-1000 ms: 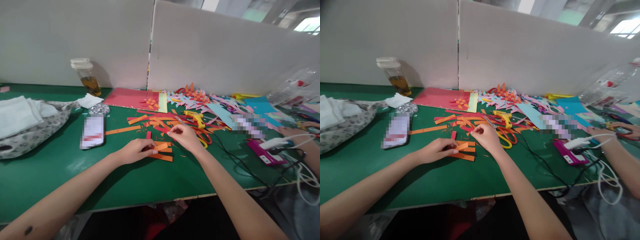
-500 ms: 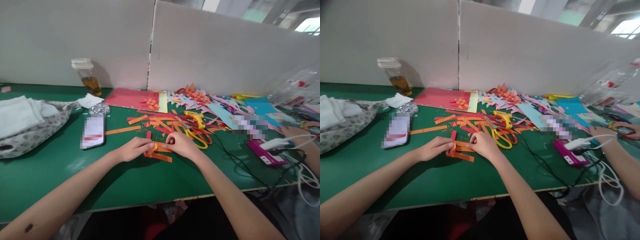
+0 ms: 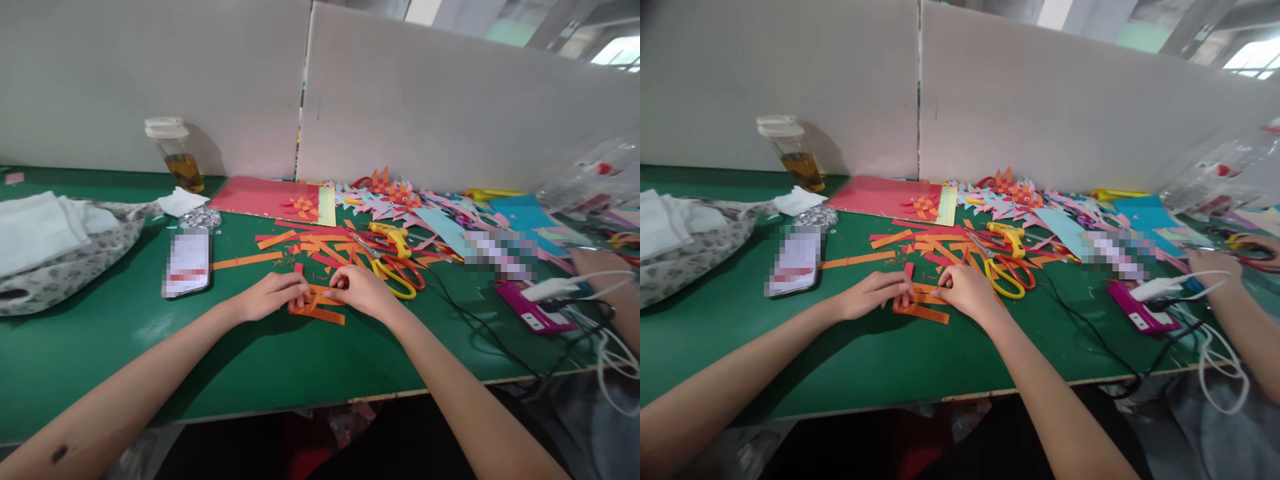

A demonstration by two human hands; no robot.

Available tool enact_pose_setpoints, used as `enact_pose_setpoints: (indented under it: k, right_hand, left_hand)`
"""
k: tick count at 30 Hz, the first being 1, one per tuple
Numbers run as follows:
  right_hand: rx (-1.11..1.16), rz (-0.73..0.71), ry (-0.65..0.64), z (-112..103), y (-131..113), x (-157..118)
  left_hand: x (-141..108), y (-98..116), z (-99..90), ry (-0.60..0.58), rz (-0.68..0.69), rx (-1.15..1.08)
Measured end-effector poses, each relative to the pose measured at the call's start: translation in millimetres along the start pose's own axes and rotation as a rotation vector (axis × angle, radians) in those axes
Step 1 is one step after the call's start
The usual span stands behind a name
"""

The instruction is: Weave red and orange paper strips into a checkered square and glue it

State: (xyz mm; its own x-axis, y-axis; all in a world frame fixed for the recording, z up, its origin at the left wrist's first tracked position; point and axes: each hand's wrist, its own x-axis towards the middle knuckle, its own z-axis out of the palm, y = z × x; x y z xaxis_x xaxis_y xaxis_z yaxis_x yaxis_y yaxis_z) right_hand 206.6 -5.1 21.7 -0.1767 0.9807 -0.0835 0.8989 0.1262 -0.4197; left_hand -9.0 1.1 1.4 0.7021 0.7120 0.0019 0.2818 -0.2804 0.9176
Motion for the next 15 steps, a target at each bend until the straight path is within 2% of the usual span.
enact_pose_setpoints:
  k: [10,13,15]
  right_hand:
    - [0.07,0.026,-0.013,-2.4,-2.1,-0.3]
    - [0.095,0.015,0.01,-2.6,-0.6,-0.4]
    - [0.112,0.002,0.016,-2.3,0.2,-0.3]
  left_hand:
    - [2.1,-2.7,1.9,0.08,-0.034,-0.267]
    - [2.4,-0.6,1.4,0.223,-0.019,-0.283]
    - [2.0,-0.8,0.4,0.338,0.021,-0.123]
